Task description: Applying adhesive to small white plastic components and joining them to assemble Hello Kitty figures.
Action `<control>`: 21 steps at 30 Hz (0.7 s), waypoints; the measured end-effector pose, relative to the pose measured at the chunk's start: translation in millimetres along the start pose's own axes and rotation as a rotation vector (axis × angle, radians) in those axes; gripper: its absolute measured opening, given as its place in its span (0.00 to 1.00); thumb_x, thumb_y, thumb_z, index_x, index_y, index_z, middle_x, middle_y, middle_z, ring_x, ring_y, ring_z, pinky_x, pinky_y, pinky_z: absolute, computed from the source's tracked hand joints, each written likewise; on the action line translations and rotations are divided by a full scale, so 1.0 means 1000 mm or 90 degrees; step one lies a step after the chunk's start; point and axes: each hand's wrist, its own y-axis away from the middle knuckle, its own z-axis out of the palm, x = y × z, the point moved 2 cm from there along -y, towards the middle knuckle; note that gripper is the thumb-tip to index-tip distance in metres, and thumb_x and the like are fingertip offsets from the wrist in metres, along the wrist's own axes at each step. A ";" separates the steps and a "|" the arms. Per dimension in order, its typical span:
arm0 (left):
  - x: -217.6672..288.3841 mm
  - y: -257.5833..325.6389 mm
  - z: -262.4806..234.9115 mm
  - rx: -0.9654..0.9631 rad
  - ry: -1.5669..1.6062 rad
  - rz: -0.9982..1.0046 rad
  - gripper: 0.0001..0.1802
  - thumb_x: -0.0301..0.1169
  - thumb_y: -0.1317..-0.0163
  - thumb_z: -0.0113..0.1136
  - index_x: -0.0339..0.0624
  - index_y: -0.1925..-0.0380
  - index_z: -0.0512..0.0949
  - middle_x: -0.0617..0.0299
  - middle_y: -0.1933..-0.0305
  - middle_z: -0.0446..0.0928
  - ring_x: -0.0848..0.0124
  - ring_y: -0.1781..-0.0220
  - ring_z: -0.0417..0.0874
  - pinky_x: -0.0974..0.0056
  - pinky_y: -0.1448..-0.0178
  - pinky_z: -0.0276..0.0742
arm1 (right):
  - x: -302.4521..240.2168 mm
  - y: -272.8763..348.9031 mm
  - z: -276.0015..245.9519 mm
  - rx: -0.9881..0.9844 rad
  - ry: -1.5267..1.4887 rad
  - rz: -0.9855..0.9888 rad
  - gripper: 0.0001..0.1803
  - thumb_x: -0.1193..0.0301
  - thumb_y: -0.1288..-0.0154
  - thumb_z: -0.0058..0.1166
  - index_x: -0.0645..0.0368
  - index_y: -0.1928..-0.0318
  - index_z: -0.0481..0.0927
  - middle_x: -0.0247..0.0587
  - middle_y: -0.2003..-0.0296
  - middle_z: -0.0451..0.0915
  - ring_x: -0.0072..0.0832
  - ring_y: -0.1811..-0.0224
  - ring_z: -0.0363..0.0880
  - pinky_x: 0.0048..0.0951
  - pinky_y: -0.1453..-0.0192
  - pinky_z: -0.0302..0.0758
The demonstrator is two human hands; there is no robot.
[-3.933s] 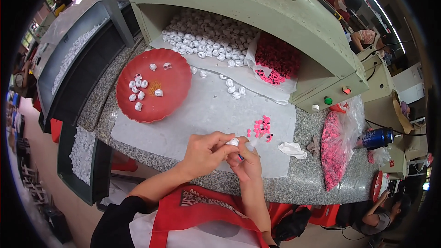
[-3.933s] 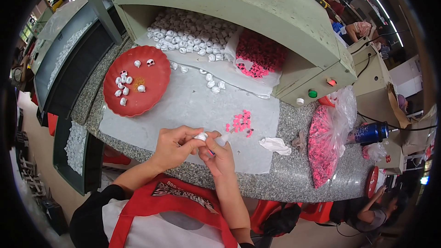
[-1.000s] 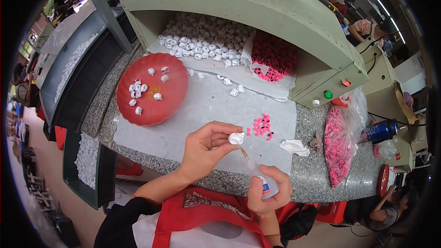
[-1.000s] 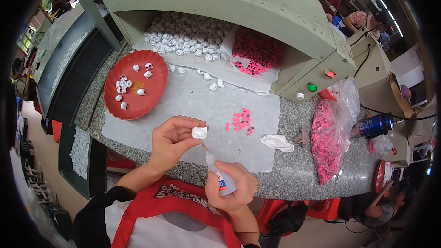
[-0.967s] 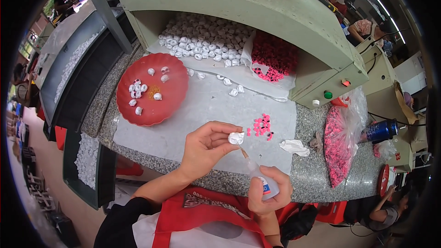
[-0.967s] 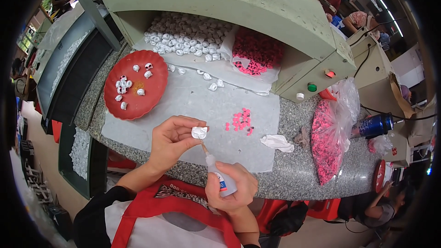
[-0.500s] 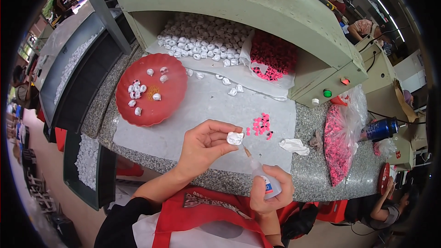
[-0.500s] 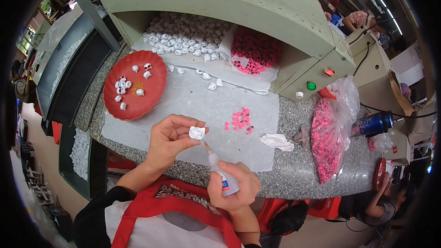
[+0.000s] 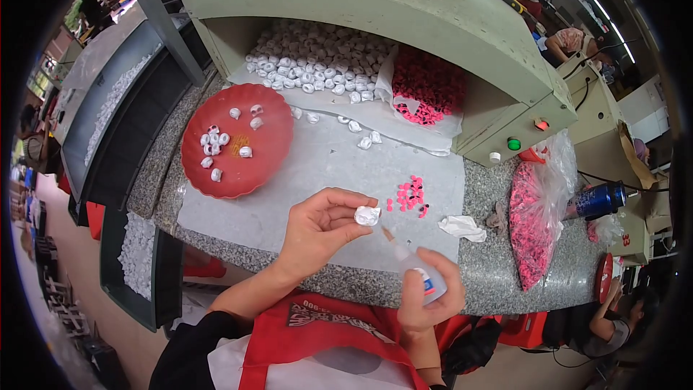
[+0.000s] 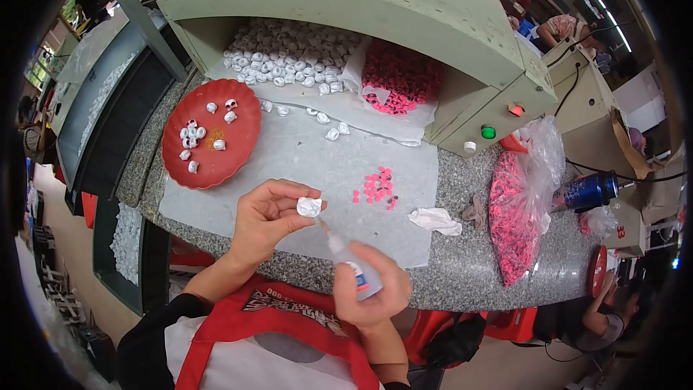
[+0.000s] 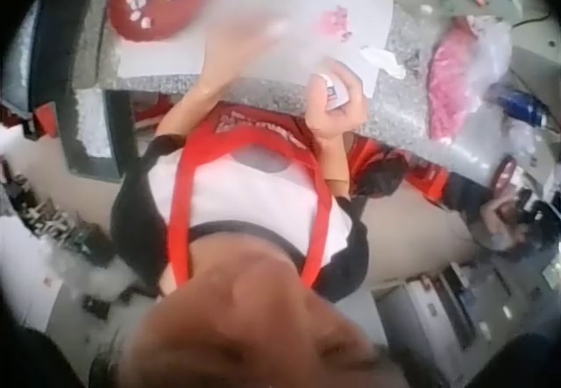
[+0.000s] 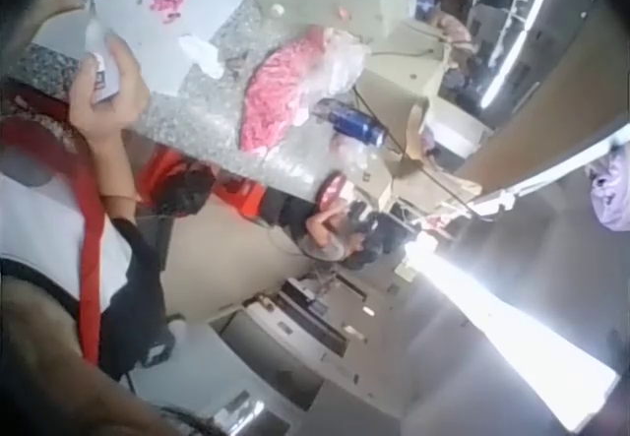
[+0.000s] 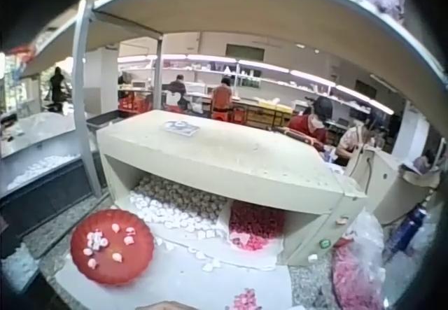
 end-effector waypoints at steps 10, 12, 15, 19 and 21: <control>-0.016 0.002 0.002 -0.005 0.016 -0.114 0.19 0.12 0.51 0.55 0.31 0.56 0.70 0.51 0.55 0.74 0.65 0.54 0.78 0.68 0.51 0.75 | 0.145 -0.002 -0.001 -0.078 -0.017 0.475 0.12 0.72 0.52 0.55 0.63 0.66 0.76 0.39 0.80 0.75 0.31 0.73 0.78 0.27 0.75 0.72; -0.020 0.003 0.000 0.009 0.024 -0.110 0.19 0.12 0.51 0.55 0.31 0.55 0.70 0.51 0.55 0.74 0.66 0.54 0.78 0.69 0.51 0.75 | 0.142 -0.009 -0.004 -0.121 0.336 0.391 0.11 0.69 0.54 0.59 0.61 0.70 0.77 0.41 0.80 0.77 0.34 0.73 0.78 0.34 0.70 0.73; -0.025 0.001 0.001 -0.007 -0.008 -0.118 0.19 0.13 0.50 0.55 0.31 0.56 0.70 0.51 0.56 0.75 0.66 0.54 0.78 0.69 0.51 0.74 | 0.157 -0.009 0.014 -0.153 0.474 0.323 0.10 0.68 0.55 0.59 0.61 0.73 0.78 0.43 0.76 0.79 0.35 0.72 0.79 0.35 0.65 0.72; -0.026 0.003 0.005 -0.017 0.007 -0.128 0.19 0.13 0.50 0.55 0.31 0.56 0.70 0.51 0.56 0.75 0.67 0.54 0.78 0.69 0.51 0.74 | 0.160 -0.005 0.013 -0.162 0.441 0.298 0.13 0.66 0.56 0.61 0.60 0.70 0.78 0.51 0.72 0.78 0.47 0.69 0.77 0.38 0.66 0.72; -0.027 0.001 0.004 -0.013 0.009 -0.125 0.19 0.13 0.50 0.55 0.31 0.56 0.70 0.52 0.56 0.75 0.67 0.54 0.78 0.69 0.51 0.74 | 0.154 -0.004 0.010 -0.166 0.327 0.350 0.12 0.70 0.54 0.60 0.61 0.68 0.79 0.45 0.74 0.78 0.40 0.71 0.78 0.35 0.70 0.72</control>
